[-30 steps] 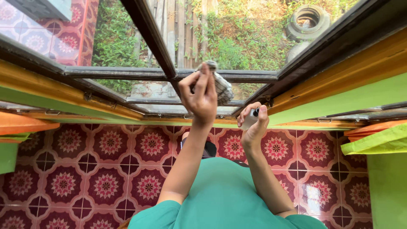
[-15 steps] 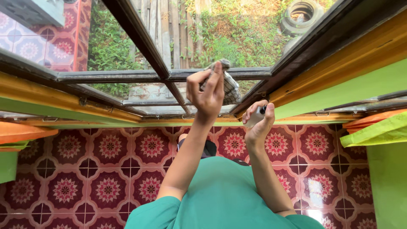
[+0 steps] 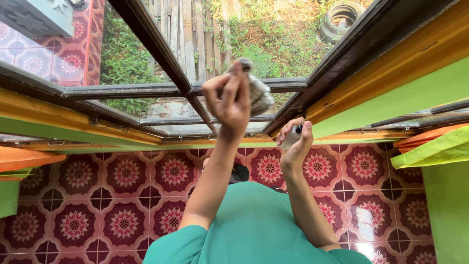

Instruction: The person cleans a multi-pane window using a spray bottle and a cloth. They repeatedly spray the glass and wipe the surface in sections, moving across the window frame.

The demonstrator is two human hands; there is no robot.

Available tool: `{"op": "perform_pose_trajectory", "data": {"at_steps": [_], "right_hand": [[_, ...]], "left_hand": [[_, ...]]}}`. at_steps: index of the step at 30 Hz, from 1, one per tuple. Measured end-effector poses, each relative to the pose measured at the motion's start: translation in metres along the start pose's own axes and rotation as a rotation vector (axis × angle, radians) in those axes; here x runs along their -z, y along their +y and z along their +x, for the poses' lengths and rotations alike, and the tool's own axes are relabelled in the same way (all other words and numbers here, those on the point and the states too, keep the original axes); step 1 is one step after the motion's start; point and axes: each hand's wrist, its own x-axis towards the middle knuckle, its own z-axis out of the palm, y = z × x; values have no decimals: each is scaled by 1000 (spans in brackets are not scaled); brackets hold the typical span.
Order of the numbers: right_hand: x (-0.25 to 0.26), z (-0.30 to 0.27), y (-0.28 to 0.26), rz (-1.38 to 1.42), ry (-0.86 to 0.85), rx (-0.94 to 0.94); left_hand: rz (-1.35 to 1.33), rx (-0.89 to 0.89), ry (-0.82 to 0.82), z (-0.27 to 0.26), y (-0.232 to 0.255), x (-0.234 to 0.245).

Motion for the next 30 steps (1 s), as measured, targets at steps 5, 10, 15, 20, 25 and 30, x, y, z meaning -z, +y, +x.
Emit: {"op": "perform_pose_trajectory", "data": {"at_steps": [5, 10, 15, 20, 25, 30], "right_hand": [[0, 3, 0, -6, 28, 25], [-7, 6, 3, 19, -5, 32], [-24, 2, 6, 15, -44, -17], [-43, -1, 9, -24, -125, -27], [-57, -4, 12, -22, -141, -30], [-63, -2, 6, -124, -43, 110]], "left_hand": [[3, 26, -50, 6, 20, -2], [79, -29, -34, 17, 14, 15], [176, 10, -1, 21, -9, 35], [223, 0, 84, 32, -27, 48], [255, 2, 63, 34, -32, 61], [251, -32, 82, 32, -34, 59]]}}
